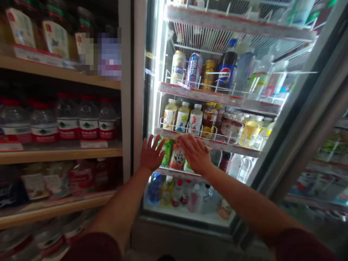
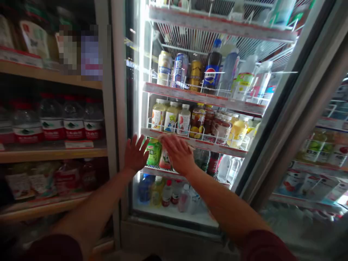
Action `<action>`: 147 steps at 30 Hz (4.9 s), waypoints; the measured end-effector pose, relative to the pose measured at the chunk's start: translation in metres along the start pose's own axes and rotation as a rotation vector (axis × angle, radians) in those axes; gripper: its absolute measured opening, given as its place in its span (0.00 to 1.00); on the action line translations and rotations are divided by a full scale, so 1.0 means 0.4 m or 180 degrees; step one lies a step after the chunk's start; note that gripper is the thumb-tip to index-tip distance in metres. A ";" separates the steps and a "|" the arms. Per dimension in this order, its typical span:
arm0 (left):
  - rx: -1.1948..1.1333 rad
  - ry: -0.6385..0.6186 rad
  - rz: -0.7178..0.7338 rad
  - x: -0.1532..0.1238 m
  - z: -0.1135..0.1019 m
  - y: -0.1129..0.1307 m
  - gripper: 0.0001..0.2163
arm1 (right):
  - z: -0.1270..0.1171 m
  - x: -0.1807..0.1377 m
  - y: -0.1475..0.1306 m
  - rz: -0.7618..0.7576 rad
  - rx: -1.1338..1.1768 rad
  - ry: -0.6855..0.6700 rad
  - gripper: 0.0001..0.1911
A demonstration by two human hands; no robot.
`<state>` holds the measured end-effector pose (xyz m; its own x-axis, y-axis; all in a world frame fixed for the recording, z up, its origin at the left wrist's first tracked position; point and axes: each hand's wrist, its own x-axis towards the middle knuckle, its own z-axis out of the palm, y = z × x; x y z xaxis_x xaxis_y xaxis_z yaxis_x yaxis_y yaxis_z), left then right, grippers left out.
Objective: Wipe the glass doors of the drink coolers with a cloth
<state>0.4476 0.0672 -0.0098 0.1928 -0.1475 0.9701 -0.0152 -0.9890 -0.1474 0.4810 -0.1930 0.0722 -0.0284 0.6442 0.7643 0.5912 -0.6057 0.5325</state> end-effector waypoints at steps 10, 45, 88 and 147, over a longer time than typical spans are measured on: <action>-0.0004 0.0021 0.0016 0.000 -0.003 -0.002 0.26 | -0.007 0.282 -0.012 0.0155 0.0186 0.0017 0.33; -0.0130 -0.0261 -0.0184 -0.004 0.006 -0.006 0.23 | -0.131 -0.078 0.297 0.0054 -0.0190 -0.0115 0.33; 0.0089 -0.0159 -0.0110 -0.002 -0.003 0.003 0.26 | 0.084 -0.329 -0.152 -0.0623 0.0974 -0.0981 0.41; 0.0005 -0.0019 -0.0001 -0.001 0.000 -0.005 0.29 | -0.054 0.116 0.144 0.0219 0.0001 0.0337 0.34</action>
<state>0.4475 0.0694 -0.0098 0.1987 -0.1470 0.9690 -0.0137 -0.9890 -0.1472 0.4961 -0.2081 0.1461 -0.0727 0.5482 0.8332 0.5950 -0.6466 0.4773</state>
